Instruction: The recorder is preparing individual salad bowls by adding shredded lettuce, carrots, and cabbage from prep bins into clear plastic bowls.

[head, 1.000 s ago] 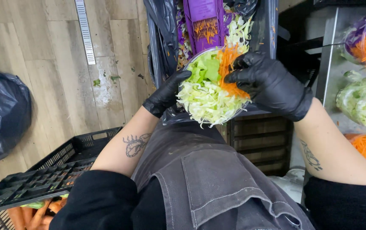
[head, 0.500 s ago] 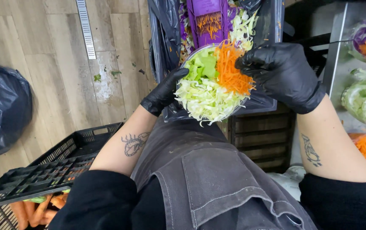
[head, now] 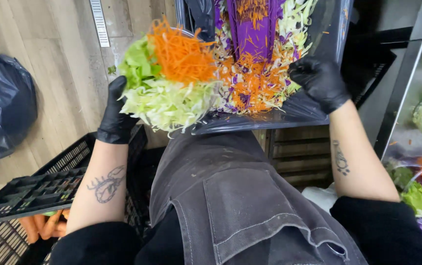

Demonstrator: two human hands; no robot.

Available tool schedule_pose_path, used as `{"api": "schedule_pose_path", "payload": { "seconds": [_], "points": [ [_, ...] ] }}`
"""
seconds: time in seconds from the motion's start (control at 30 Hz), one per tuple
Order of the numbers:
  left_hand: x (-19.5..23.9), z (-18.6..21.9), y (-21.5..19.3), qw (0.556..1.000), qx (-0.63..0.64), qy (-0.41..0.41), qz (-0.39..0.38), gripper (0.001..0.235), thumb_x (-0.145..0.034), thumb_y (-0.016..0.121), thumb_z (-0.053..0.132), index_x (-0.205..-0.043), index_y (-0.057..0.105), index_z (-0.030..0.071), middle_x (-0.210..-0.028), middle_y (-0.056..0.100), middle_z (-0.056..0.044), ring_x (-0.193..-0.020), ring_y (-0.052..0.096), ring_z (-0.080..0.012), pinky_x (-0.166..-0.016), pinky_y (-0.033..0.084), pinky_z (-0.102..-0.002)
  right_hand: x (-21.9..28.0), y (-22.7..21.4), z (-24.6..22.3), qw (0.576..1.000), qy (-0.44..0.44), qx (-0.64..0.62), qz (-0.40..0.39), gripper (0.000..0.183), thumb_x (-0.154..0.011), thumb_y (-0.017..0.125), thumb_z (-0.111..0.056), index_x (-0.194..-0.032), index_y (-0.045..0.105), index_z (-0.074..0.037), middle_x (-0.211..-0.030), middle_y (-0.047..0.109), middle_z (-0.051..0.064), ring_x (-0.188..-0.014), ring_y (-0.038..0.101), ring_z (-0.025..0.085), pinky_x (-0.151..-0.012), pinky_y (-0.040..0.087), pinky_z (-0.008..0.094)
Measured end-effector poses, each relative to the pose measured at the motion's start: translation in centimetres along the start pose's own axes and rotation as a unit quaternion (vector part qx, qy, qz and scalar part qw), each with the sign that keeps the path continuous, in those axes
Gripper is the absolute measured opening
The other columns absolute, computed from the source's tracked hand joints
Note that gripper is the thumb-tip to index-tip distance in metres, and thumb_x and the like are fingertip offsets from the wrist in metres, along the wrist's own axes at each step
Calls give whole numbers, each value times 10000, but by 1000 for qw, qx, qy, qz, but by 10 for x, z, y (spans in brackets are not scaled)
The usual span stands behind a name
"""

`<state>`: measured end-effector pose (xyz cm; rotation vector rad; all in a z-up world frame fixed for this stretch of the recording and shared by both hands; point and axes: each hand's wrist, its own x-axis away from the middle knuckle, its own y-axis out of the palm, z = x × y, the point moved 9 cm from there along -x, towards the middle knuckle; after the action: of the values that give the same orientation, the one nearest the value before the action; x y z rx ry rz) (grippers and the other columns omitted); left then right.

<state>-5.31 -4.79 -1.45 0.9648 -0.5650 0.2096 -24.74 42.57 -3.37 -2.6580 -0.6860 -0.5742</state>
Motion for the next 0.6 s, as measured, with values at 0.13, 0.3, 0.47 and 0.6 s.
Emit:
{"api": "schedule_pose_path", "payload": {
  "seconds": [0.13,0.3,0.47,0.6],
  "points": [
    [24,13,5,998,23,21,51,771,-901,680,508,-1516,502,79,-1454,606,-123,-1315,600,-298,-1163,476,-450,-31,52,119,988,52,145,-23,367,-850,824,-103,-1190,719,-13,-1047,755,87,-961,718,179,-887,582,331],
    [30,2,-7,997,33,18,60,802,-884,692,519,-1525,495,80,-1463,599,-125,-1319,593,-310,-1165,468,-463,-52,119,86,929,34,369,5,578,-711,925,-246,-1206,712,-39,-1003,733,188,-945,704,345,-843,557,427],
    [29,-5,-11,998,39,8,58,833,-868,704,531,-1534,487,80,-1473,593,-128,-1324,586,-322,-1168,460,-476,-69,124,122,898,-61,434,19,592,-669,933,-236,-1179,721,-23,-1010,715,247,-951,677,430,-831,548,479],
    [28,-8,-9,998,38,1,58,838,-854,708,537,-1523,491,81,-1467,597,-127,-1323,588,-317,-1165,460,-468,-75,76,199,993,101,4,68,351,-728,873,-157,-1018,737,-12,-918,730,147,-846,688,286,-720,553,420]
  ]
}}
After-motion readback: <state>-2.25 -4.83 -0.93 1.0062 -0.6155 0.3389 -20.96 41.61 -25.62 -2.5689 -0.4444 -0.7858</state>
